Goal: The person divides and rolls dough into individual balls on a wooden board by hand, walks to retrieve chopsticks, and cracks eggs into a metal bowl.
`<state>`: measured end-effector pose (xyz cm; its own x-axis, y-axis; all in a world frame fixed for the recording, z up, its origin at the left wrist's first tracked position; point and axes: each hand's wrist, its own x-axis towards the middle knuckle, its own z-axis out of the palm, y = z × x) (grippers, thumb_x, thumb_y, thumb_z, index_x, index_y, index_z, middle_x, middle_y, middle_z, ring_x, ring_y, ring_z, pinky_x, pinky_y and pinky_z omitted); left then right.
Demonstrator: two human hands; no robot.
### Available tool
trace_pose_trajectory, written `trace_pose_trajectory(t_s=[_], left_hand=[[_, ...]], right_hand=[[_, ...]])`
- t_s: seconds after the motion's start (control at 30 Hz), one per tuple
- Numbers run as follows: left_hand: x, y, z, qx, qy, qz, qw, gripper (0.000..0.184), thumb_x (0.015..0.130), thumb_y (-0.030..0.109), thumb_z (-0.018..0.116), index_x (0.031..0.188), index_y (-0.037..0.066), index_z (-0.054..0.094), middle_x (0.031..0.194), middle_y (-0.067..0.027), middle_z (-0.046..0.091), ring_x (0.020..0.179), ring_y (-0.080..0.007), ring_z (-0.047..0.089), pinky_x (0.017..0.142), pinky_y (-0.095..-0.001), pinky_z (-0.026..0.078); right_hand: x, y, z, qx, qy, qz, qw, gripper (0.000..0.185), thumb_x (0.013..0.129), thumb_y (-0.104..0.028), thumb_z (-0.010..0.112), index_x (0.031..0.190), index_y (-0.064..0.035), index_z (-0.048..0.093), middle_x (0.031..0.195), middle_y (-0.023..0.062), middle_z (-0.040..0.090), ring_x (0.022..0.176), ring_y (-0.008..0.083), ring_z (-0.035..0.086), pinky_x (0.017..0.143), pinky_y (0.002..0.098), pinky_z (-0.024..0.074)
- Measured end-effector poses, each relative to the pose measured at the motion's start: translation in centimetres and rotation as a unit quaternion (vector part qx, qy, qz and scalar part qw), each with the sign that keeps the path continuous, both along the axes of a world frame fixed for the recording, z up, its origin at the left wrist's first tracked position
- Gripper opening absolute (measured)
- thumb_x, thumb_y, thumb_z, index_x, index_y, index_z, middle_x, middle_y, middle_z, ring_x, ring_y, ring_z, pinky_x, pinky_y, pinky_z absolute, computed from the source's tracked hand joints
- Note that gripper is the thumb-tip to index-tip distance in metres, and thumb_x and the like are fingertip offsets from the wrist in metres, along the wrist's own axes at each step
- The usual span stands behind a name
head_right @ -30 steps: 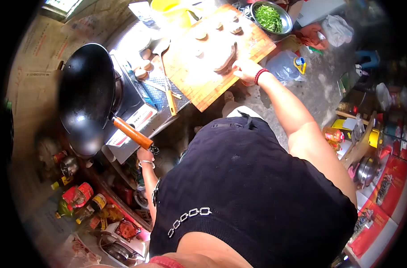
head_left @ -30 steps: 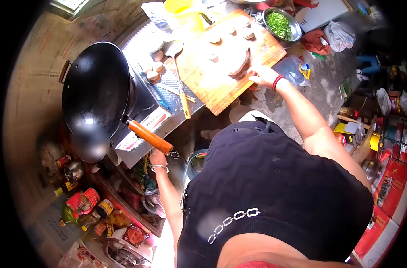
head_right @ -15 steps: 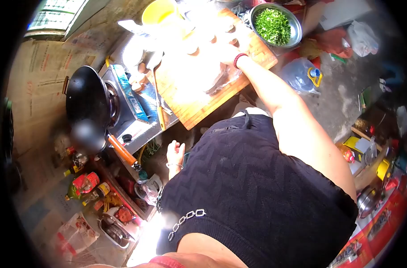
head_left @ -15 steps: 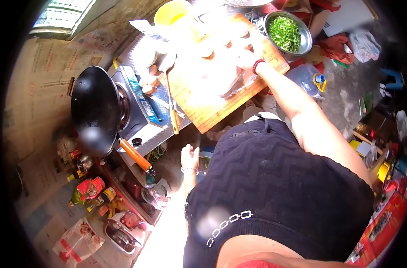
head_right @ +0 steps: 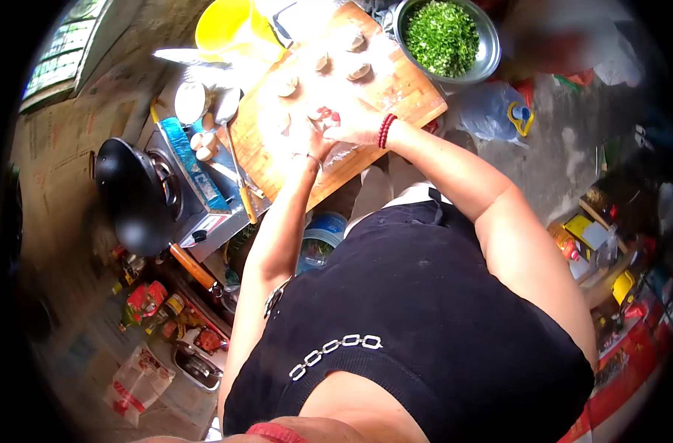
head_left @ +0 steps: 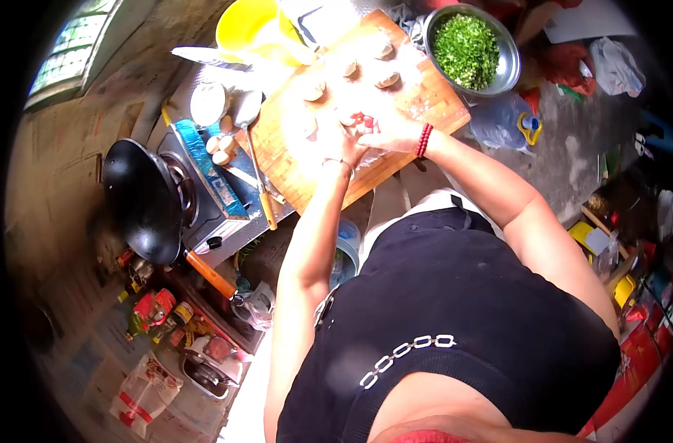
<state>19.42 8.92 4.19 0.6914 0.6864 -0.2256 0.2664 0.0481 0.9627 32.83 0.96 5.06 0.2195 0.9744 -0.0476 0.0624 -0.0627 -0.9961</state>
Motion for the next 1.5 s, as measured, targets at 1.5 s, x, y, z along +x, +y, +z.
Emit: trace_pose_trajectory(t_s=[1.5], left_hand=[[1.7,-1.2,-2.0,0.331,0.148,-0.145,0.921,0.053,0.072,0.018,0.074,0.117,0.001,0.051,0.106,-0.0197,0.061,0.095,-0.034,0.061,0.083,-0.0405,0.049]], right_hand=[[-3.3,1.2,-2.7,0.027,-0.169,-0.292,0.941,0.023,0.079,-0.014,0.065,0.101,-0.0061,0.064,0.093,0.016,0.065,0.089,0.032,0.063,0.079,0.0377,0.0512]])
